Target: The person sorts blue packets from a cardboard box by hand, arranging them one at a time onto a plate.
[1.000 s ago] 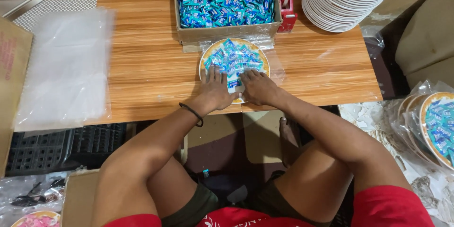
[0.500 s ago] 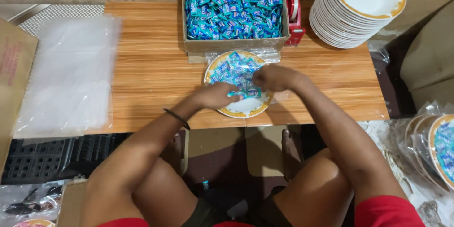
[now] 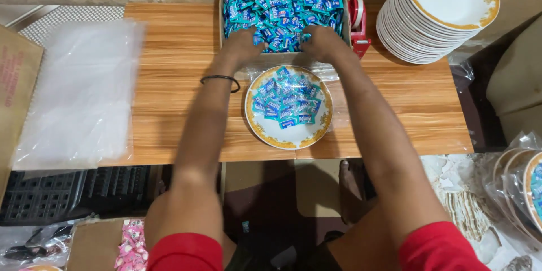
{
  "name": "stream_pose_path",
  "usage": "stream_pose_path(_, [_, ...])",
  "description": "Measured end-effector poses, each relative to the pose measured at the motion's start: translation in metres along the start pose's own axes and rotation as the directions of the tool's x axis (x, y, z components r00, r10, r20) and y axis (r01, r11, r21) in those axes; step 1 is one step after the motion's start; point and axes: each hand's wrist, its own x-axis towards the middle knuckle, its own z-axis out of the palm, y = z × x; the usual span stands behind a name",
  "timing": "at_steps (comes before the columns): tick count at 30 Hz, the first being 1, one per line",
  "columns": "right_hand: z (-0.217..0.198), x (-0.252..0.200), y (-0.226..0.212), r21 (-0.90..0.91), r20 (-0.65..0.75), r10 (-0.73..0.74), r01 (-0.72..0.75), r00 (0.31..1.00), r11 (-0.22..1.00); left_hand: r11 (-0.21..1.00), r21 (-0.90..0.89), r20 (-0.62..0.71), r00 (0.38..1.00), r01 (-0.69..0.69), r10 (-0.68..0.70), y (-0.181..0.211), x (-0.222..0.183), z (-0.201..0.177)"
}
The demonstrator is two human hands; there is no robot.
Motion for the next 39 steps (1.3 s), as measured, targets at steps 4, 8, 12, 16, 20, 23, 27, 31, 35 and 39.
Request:
stream_pose_path(4, [0.014, 0.016, -0.006, -0.042, 0.04, 0.07, -0.068, 0.997, 0.997, 0.992, -0.129, 0.027, 1.0, 0.001, 0.003, 0.021, -0.022, -0.017])
stream_pose_path(8, [0.02, 0.014, -0.01, -0.046, 0.078, 0.079, -0.075, 0.994, 0.996, 0.992, -0.124, -0.001, 1.0, 0.022, -0.023, 0.012, -0.013, -0.004])
stream_pose_path(12, [0.028, 0.016, -0.004, 0.015, -0.045, 0.069, -0.069, 0.997, 0.998, 0.995, -0.104, -0.069, 0.998, 0.004, -0.011, 0.004, -0.014, -0.007])
stream_pose_path(16, [0.011, -0.012, -0.019, 0.137, -0.092, 0.041, -0.028, 0.995, 0.99, 0.997, -0.064, -0.101, 0.994, 0.031, -0.037, 0.002, -0.006, -0.001])
stream_pose_path(20, [0.005, -0.016, -0.012, 0.232, -0.17, 0.068, -0.027, 0.983, 0.972, 0.99, -0.139, -0.18, 0.982, 0.031, -0.056, 0.001, -0.007, -0.005])
stream_pose_path(23, [0.0, -0.016, -0.005, 0.272, -0.179, 0.101, -0.049, 0.979, 0.961, 0.985, -0.171, -0.219, 0.975, 0.002, -0.04, 0.003, -0.007, -0.01])
stream_pose_path(27, [-0.032, -0.043, -0.038, 0.384, -0.13, 0.139, -0.079, 0.982, 0.92, 0.946, -0.268, -0.469, 0.883, -0.181, 0.036, 0.029, -0.035, -0.029])
stream_pose_path(31, [-0.038, -0.056, -0.048, 0.278, -0.213, 0.161, -0.098, 0.964, 0.955, 0.925, -0.32, -0.496, 0.868, -0.207, 0.023, 0.032, -0.042, -0.03])
stream_pose_path(35, [-0.041, -0.061, -0.053, 0.255, -0.396, 0.104, 0.0, 0.912, 0.967, 0.961, 0.117, -0.535, 0.799, -0.252, 0.275, 0.023, -0.036, -0.02])
stream_pose_path(39, [-0.043, -0.057, -0.047, 0.382, -0.337, 0.154, -0.015, 0.929, 0.924, 0.947, 0.118, -0.506, 0.802, -0.3, 0.317, 0.019, -0.034, -0.018])
